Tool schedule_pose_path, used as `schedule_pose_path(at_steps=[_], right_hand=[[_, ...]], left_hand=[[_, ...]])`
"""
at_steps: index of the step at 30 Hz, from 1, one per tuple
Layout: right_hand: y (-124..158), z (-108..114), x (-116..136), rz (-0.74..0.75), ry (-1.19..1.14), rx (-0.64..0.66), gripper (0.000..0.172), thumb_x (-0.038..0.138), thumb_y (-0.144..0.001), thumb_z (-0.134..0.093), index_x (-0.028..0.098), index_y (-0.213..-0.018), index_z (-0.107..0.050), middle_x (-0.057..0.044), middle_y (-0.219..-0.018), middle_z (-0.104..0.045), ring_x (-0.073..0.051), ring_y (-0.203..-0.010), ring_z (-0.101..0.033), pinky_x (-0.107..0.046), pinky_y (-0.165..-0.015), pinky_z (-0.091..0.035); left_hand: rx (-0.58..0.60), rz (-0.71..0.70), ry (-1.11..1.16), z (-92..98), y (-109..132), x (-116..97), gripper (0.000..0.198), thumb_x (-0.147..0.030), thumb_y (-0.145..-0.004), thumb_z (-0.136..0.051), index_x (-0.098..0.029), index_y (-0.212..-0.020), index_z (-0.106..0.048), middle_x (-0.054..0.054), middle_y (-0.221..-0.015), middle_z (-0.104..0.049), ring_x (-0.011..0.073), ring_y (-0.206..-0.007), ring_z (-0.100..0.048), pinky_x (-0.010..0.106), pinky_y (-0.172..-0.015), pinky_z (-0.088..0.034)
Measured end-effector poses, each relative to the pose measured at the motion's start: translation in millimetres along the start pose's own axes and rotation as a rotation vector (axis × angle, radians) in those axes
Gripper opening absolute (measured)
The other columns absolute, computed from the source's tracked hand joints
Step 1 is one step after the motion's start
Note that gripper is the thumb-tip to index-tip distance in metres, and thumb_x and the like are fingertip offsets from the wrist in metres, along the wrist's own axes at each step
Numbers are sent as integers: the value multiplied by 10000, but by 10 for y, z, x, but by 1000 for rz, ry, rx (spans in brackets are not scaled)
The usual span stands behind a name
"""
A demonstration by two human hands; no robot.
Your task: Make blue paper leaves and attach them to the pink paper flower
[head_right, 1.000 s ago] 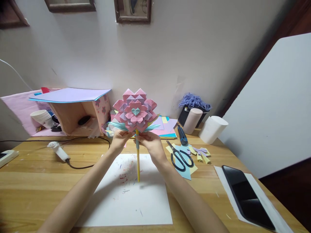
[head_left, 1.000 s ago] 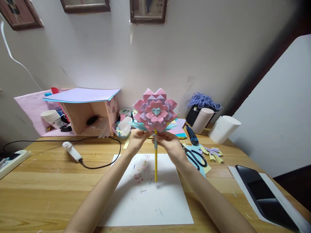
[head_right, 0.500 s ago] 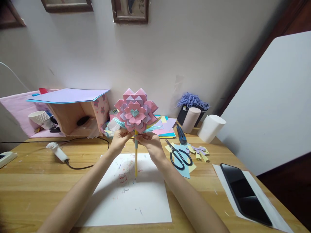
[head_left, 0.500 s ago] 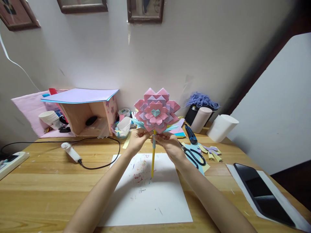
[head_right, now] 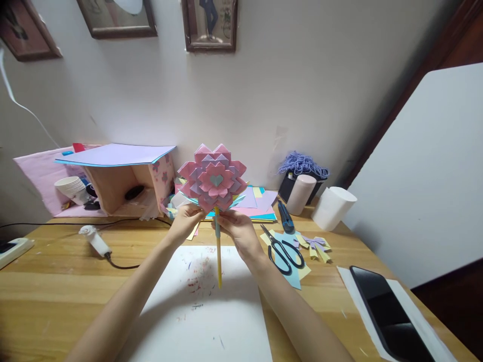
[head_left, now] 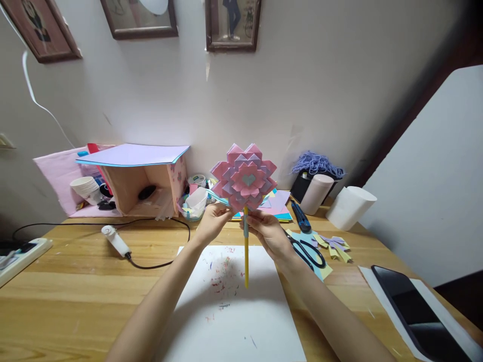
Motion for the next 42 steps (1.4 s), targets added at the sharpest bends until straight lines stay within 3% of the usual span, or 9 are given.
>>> schedule_pose_path(at_steps=[5,13,17,20,25,30,35,42], right_hand=[[-1,3,-31,-33,-19,-16,188,257,-576,-770,185,-734,-695,2,-694,-657,-116,-648,-603,-287,-713,-493],[-13,5,-63,-63,-71,-55,226,263,-572,-775,170,-757,-686,-5,-713,-660,-109,-621,-605,-279,-701,-489],[-21,9,-82,-63,-95,-62,231,262,-566,-779,170,-753,-679,-2,-724,-655,-107,-626,-605,-268,-698,-484],[-24,11,-99,-62,-109,-61,226,261,-566,-779,172,-748,-680,1,-713,-651,-106,-629,-605,-256,-684,-484],[-21,9,-106,-65,-111,-53,223,261,-573,-775,174,-756,-682,1,-730,-648,-101,-634,-606,-242,-669,-482],[-10,-6,-102,-77,-92,-59,227,254,-563,-779,170,-750,-681,2,-737,-648,-105,-628,-606,-251,-664,-487],[8,-20,-109,-66,-66,-75,249,252,-548,-784,164,-755,-679,-10,-751,-661,-122,-655,-611,-276,-695,-497],[26,-36,-83,-39,-22,-90,265,270,-545,-782,167,-762,-671,-17,-746,-663,-137,-643,-618,-310,-707,-507]], left_hand=[[-51,-125,-167,21,10,-29,207,-337,-725,-607,-135,-703,-643,40,-714,-582,148,-715,-505,253,-673,-399],[-281,-346,-344,-28,80,-153,165,-251,-744,-581,-170,-605,-619,19,-657,-561,123,-634,-463,227,-593,-374],[-375,-247,-169,-90,102,7,227,-324,-695,-637,-166,-548,-567,-25,-496,-464,96,-492,-401,230,-499,-335],[-350,-111,41,-136,85,122,292,-389,-650,-669,-159,-531,-535,-48,-448,-410,71,-419,-353,220,-432,-290],[-275,-17,220,-157,51,134,304,-396,-638,-684,-149,-569,-522,-51,-464,-405,52,-423,-322,203,-425,-268],[-158,7,274,-116,14,176,351,-396,-638,-689,-142,-524,-476,-55,-466,-369,48,-451,-292,200,-449,-249],[-107,101,330,-88,6,302,376,-454,-597,-703,-127,-530,-530,-51,-465,-370,51,-469,-289,204,-471,-251],[-97,168,236,-25,19,257,369,-485,-560,-716,-136,-580,-595,-19,-470,-450,97,-512,-417,225,-491,-333]])
Point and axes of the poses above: each hand's wrist, its own y-axis away from the middle knuckle, its own z-axis out of the back of the hand, x = y × z, the point moved 3 cm from there along -y, towards the middle knuckle
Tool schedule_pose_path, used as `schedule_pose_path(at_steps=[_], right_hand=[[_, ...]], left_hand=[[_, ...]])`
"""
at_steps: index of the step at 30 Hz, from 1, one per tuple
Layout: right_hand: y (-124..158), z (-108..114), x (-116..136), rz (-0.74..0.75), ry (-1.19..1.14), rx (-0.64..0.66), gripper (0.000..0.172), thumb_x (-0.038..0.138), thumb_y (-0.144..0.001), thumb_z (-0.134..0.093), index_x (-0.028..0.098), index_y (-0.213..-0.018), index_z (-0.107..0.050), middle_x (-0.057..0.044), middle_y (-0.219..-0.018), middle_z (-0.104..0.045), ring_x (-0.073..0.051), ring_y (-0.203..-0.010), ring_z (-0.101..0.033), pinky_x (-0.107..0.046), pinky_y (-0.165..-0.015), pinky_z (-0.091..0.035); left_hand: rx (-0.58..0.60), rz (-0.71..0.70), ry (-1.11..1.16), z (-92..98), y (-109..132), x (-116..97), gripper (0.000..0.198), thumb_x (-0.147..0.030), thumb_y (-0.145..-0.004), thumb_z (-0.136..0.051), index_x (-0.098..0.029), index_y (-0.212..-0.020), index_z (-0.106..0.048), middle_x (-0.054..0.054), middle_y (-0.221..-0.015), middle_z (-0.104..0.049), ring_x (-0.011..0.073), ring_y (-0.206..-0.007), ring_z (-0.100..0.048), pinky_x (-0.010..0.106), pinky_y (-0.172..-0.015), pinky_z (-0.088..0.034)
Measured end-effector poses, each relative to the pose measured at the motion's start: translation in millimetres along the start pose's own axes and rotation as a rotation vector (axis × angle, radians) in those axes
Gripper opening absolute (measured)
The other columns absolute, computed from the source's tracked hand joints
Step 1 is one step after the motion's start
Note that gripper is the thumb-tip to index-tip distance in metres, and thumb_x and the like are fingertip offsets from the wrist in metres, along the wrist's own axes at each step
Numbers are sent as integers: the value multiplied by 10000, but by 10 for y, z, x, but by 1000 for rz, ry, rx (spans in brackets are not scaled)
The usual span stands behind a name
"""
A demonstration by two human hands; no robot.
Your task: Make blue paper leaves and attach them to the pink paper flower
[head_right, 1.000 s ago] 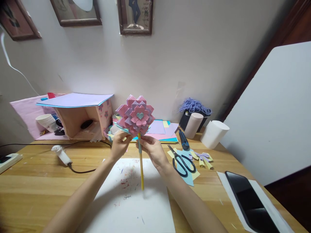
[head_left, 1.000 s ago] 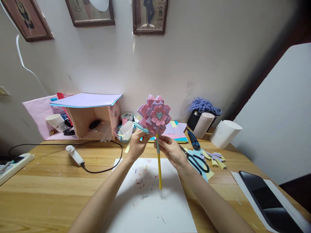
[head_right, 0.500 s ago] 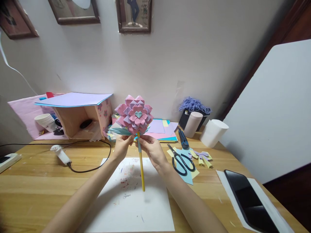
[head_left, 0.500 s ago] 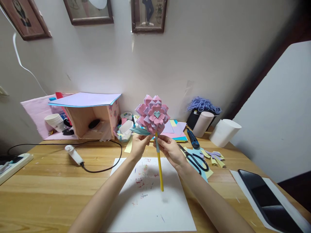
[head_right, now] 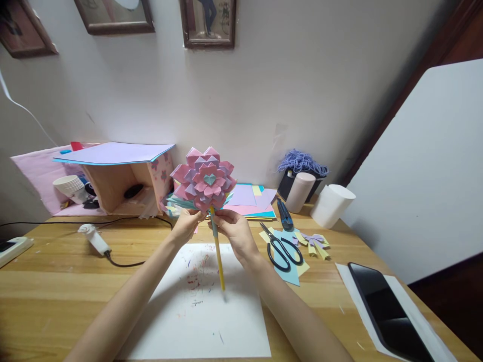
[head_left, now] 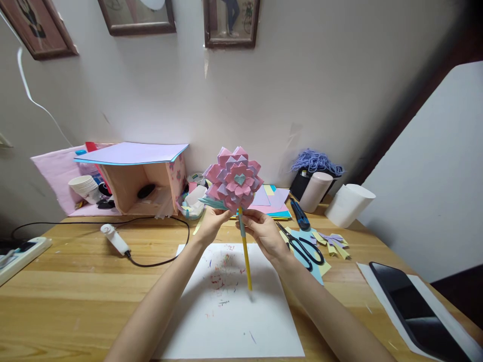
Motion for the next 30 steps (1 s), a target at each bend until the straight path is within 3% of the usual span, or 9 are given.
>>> schedule_pose_path(at_steps=[5,10,19,24,30], right_hand=[[-8,14,8,23,-4,-19,248,271,-555,-779,162,-744,-660,-12,-715,-660,-135,-646,-614,-299,-699,-500],[-17,25,16,61,-21,-29,196,257,-579,-769,181,-727,-666,3,-709,-666,-128,-663,-622,-278,-697,-495],[-61,69,-17,164,47,-115,209,289,-573,-758,183,-724,-660,-19,-758,-684,-157,-726,-612,-307,-717,-497],[-74,72,44,207,192,-87,193,296,-587,-745,189,-721,-657,-14,-726,-675,-166,-733,-614,-315,-747,-485],[-111,101,64,126,269,-13,251,284,-544,-767,176,-725,-631,-9,-719,-669,-161,-730,-624,-299,-742,-478]], left_hand=[[25,-21,-20,-12,-13,7,389,-489,-571,-705,-128,-552,-565,-27,-484,-452,74,-484,-402,214,-483,-337],[56,-23,11,-75,-15,10,318,-411,-587,-722,-125,-677,-618,-1,-594,-566,100,-566,-501,236,-580,-404],[86,27,-72,-269,99,-267,339,-356,-623,-710,-142,-884,-678,70,-832,-686,192,-773,-591,310,-754,-445],[-21,91,-118,-294,144,-338,326,-367,-616,-709,-127,-837,-696,65,-710,-691,181,-678,-582,271,-628,-428],[-48,110,-149,-289,138,-335,298,-399,-620,-693,-129,-746,-709,51,-606,-670,177,-605,-555,253,-523,-370]])
Point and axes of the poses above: each hand's wrist, its own y-axis away from the middle knuckle, its own z-axis out of the back of the hand, x = y × z, the point moved 3 cm from there along -y, towards the middle knuckle
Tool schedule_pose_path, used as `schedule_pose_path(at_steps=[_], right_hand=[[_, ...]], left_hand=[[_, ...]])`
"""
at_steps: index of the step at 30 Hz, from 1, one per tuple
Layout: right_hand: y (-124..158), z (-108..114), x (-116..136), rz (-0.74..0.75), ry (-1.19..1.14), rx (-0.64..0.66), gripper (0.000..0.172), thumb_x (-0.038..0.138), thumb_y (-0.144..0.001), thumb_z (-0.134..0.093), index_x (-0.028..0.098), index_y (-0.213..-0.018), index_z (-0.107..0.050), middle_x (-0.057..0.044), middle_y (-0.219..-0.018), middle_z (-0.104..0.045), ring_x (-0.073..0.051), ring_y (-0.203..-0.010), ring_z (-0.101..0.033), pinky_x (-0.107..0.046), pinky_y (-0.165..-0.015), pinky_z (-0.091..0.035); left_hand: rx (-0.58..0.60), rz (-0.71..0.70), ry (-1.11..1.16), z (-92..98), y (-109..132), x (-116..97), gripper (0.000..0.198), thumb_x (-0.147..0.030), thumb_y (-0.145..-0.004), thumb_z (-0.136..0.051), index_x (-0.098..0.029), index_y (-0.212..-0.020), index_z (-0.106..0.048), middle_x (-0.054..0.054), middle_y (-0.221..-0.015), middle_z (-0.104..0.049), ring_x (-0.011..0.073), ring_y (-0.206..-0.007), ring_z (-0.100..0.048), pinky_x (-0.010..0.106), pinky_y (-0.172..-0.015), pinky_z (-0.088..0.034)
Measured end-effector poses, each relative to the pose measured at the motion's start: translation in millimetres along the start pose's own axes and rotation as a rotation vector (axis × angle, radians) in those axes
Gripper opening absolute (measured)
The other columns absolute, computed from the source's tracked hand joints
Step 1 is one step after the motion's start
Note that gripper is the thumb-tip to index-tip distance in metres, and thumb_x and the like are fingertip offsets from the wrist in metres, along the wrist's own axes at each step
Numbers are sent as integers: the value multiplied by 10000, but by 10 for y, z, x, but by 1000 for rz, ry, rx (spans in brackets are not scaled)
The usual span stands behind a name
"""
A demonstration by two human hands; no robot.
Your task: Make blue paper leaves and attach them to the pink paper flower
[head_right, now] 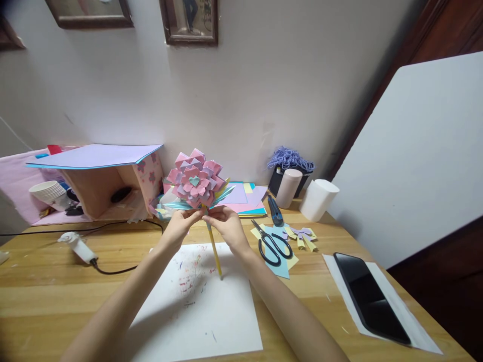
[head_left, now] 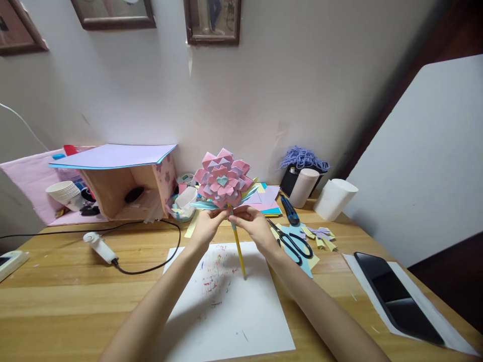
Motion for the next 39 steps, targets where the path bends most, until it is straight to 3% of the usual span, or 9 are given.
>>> schedule_pose_path(at_steps=[3,5,9,13,18,23,29,34,39], right_hand=[[-4,-12,-30,-44,14,40,262,298,-556,-760,156,-726,-621,-19,-678,-661,-156,-662,-626,-302,-698,-484],[2,-15,-43,-62,1,28,270,308,-563,-756,146,-735,-624,-29,-670,-660,-160,-645,-629,-308,-684,-489],[38,-36,-35,-85,-77,44,283,319,-561,-758,151,-752,-632,-37,-727,-668,-166,-683,-634,-324,-708,-507],[103,-102,-27,-126,-94,110,271,314,-578,-749,150,-760,-633,-26,-747,-653,-146,-688,-622,-311,-719,-521],[162,-193,-67,-188,-75,122,267,314,-582,-742,148,-752,-619,-25,-715,-647,-145,-638,-626,-280,-655,-516],[177,-229,-164,-261,-61,98,279,303,-570,-751,140,-730,-591,-29,-659,-656,-144,-604,-624,-277,-628,-499],[176,-238,-303,-319,-71,54,324,301,-553,-769,141,-736,-556,-31,-647,-662,-146,-590,-627,-276,-615,-488],[138,-223,-388,-304,-79,43,325,314,-553,-764,144,-724,-546,-12,-603,-642,-140,-563,-611,-261,-574,-474],[99,-194,-480,-296,-83,39,324,328,-559,-755,140,-740,-563,-8,-601,-633,-141,-565,-608,-261,-574,-483]], left_hand=[[10,6,3,15,-16,47,287,-384,-629,-692,-130,-762,-702,46,-593,-655,186,-648,-565,275,-594,-408],[67,-5,70,35,-38,96,267,-361,-659,-679,-143,-814,-690,57,-712,-672,189,-750,-575,301,-708,-425],[354,55,311,89,-104,244,266,-392,-708,-633,-151,-812,-678,101,-909,-652,217,-893,-568,364,-829,-401],[599,90,453,158,-161,383,525,-579,-618,-628,-168,-944,-656,140,-1085,-600,303,-1089,-474,410,-874,-359],[550,82,601,210,-203,527,801,-683,-463,-647,-190,-1091,-577,129,-1161,-550,332,-1194,-369,434,-920,-305],[460,92,615,268,-241,681,844,-736,-374,-638,-203,-1027,-597,112,-1041,-591,320,-1071,-467,414,-852,-361],[468,171,577,378,-281,849,738,-742,-465,-594,-211,-978,-617,98,-916,-627,278,-866,-559,381,-726,-411],[566,285,462,367,-247,816,766,-764,-573,-480,-162,-1030,-605,124,-845,-642,251,-721,-580,344,-613,-397],[625,380,524,329,-221,766,651,-660,-702,-439,-132,-1042,-608,114,-839,-650,198,-678,-568,283,-568,-378]])
Point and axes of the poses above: each hand's wrist, its own y-axis away from the middle knuckle, its own z-axis out of the back of the hand, x = y × z, the point moved 3 cm from there along -y, towards the middle knuckle
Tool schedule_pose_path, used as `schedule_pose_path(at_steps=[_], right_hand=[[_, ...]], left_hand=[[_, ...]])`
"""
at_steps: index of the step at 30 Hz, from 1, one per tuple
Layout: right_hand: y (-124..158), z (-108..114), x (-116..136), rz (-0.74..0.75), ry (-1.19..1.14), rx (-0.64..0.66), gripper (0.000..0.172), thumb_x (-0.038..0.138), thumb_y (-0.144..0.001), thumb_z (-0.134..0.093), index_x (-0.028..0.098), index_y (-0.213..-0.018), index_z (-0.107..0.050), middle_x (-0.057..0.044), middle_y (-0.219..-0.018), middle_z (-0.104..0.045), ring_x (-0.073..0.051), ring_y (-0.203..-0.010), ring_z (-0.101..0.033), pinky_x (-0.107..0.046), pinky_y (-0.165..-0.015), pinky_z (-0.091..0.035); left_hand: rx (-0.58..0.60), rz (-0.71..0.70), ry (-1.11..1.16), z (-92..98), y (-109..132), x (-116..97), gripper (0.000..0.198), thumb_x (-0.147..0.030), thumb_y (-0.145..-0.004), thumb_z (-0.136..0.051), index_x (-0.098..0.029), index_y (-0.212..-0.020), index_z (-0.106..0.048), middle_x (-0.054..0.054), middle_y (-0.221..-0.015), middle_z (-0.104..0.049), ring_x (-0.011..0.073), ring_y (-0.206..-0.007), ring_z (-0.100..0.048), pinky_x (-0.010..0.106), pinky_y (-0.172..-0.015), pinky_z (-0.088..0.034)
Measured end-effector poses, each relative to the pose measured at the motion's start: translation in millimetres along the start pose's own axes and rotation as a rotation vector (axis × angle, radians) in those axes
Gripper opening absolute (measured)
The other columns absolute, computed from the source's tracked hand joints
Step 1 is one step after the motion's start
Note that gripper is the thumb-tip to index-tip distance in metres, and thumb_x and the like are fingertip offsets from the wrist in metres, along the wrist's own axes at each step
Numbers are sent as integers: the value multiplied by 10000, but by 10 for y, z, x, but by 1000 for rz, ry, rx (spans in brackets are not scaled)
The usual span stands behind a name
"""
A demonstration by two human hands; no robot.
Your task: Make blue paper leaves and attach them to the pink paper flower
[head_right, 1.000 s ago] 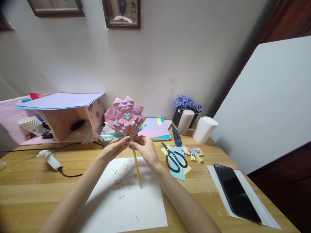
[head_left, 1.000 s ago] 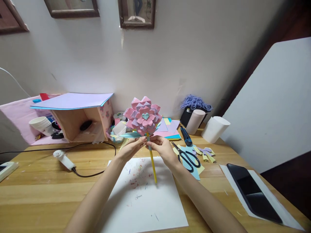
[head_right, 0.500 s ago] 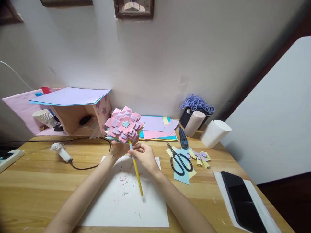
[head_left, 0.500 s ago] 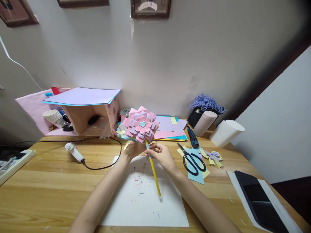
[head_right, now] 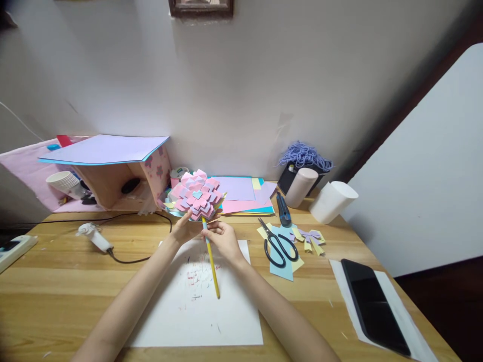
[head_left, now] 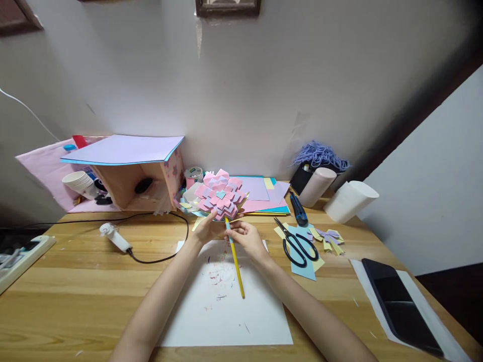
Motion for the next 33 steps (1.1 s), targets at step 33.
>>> schedule_pose_path(at_steps=[33], right_hand=[[-104,228,126,201,-76,-223,312,292,-574,-752,153,-803,-591,-10,-712,-643,-127,-619,-617,-264,-650,-514]], left_hand=[[-663,-300,-227,-218,-42,-297,327,-427,-674,-659,-109,-743,-625,103,-775,-692,196,-789,-649,351,-840,-463]])
Point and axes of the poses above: each hand's wrist, its own y-axis away from the middle knuckle, its own z-axis out of the back of the hand, x = y × z, the point moved 3 cm from there along -y, towards the middle knuckle
